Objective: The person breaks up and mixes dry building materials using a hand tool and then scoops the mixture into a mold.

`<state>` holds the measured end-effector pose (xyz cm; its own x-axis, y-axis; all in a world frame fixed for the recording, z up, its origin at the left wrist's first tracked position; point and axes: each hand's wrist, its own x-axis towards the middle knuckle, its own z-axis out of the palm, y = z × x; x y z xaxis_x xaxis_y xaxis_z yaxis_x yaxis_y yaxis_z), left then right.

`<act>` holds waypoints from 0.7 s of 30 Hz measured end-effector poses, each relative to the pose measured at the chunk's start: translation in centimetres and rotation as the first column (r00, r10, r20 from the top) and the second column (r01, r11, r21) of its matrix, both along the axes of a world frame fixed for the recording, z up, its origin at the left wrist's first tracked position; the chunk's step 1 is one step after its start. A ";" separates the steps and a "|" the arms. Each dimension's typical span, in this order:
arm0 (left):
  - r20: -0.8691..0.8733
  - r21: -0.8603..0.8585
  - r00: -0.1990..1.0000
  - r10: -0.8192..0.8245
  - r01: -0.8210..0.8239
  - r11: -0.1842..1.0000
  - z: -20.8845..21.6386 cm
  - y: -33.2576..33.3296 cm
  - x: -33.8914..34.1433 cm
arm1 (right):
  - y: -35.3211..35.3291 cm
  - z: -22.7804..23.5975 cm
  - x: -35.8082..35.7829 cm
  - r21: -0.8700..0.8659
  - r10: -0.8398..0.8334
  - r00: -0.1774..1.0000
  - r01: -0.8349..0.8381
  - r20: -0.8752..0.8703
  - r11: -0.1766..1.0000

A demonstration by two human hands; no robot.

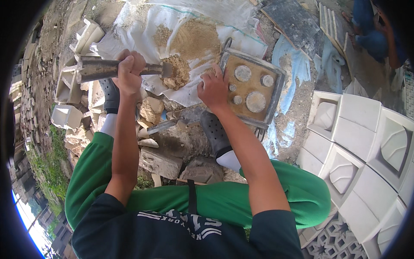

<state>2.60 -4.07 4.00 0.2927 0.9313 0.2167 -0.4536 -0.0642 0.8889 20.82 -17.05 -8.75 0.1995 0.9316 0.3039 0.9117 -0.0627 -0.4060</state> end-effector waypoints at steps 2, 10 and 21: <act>-0.011 0.010 1.000 0.001 -0.001 1.000 -3.1 0.3 -0.1 | -0.1 0.2 -0.4 -0.001 0.003 1.000 -0.003 -0.004 1.000; -0.093 0.005 0.994 0.055 -0.055 0.998 3.0 -0.7 0.4 | -0.6 -0.3 0.0 -0.013 -0.016 1.000 0.016 -0.025 1.000; -0.175 -0.029 0.967 0.185 -0.193 0.981 0.4 0.2 1.3 | -0.5 -0.7 0.2 -0.061 -0.025 0.999 0.023 -0.025 0.998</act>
